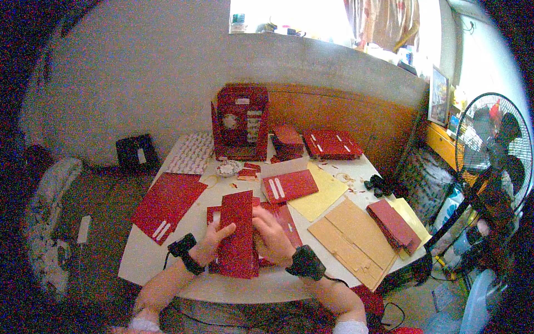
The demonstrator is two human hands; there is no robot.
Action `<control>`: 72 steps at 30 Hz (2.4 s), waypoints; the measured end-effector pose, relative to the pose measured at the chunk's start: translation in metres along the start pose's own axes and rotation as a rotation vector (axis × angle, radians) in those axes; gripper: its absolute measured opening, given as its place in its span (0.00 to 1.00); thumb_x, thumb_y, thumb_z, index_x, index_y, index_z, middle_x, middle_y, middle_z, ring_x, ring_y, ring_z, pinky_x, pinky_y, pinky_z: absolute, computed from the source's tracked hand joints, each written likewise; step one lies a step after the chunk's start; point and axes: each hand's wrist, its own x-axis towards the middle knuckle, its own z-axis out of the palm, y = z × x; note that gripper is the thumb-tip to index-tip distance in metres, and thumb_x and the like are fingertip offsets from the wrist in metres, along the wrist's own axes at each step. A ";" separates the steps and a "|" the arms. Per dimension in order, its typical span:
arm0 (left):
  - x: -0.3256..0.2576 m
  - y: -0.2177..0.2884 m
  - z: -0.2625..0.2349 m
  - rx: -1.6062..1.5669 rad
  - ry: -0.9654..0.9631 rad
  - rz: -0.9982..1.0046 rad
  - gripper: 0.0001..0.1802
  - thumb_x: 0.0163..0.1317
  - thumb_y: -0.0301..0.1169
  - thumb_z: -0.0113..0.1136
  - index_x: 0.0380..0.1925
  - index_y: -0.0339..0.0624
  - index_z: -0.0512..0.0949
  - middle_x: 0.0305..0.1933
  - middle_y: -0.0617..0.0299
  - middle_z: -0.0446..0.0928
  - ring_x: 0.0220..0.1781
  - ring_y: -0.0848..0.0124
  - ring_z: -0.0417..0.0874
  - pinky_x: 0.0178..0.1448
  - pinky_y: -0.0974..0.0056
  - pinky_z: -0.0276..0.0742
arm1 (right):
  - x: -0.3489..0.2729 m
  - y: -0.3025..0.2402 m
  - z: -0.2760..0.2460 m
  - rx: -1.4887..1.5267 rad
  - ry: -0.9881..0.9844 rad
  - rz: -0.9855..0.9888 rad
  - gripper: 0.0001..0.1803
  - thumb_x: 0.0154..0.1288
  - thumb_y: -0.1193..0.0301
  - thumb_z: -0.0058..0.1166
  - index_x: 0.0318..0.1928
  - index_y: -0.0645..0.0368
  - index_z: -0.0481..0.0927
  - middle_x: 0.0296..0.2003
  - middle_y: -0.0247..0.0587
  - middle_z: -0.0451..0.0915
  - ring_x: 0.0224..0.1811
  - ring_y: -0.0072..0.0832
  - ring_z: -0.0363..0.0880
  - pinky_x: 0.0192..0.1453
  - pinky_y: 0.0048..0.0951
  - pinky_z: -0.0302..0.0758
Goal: Assembling red paper money wallets or card holders by folding and applying decorative elements.
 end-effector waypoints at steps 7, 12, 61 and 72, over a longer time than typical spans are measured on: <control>0.005 0.001 -0.004 0.014 0.046 0.096 0.15 0.56 0.28 0.54 0.44 0.37 0.69 0.41 0.60 0.75 0.41 0.72 0.77 0.45 0.67 0.74 | -0.004 0.001 0.000 -0.072 0.187 0.225 0.11 0.57 0.75 0.45 0.40 0.67 0.69 0.41 0.48 0.71 0.43 0.34 0.71 0.46 0.31 0.67; 0.002 -0.002 -0.005 0.167 0.041 0.159 0.17 0.56 0.29 0.54 0.45 0.36 0.69 0.42 0.60 0.74 0.42 0.73 0.76 0.46 0.68 0.73 | -0.002 -0.006 0.006 0.185 -0.065 0.433 0.19 0.58 0.66 0.50 0.45 0.66 0.68 0.37 0.46 0.75 0.36 0.33 0.76 0.40 0.30 0.72; 0.019 0.005 -0.034 0.106 0.320 0.225 0.14 0.52 0.28 0.57 0.39 0.35 0.70 0.41 0.57 0.74 0.42 0.72 0.75 0.46 0.68 0.72 | 0.012 0.122 -0.054 0.437 0.804 0.770 0.13 0.52 0.65 0.57 0.26 0.65 0.77 0.20 0.31 0.74 0.20 0.17 0.69 0.24 0.17 0.66; 0.013 0.004 -0.025 0.649 0.209 0.488 0.14 0.53 0.24 0.52 0.42 0.33 0.70 0.43 0.58 0.73 0.44 0.73 0.72 0.48 0.70 0.67 | 0.006 0.014 -0.014 0.548 0.309 0.620 0.08 0.54 0.70 0.56 0.23 0.56 0.72 0.19 0.26 0.70 0.21 0.12 0.65 0.25 0.15 0.63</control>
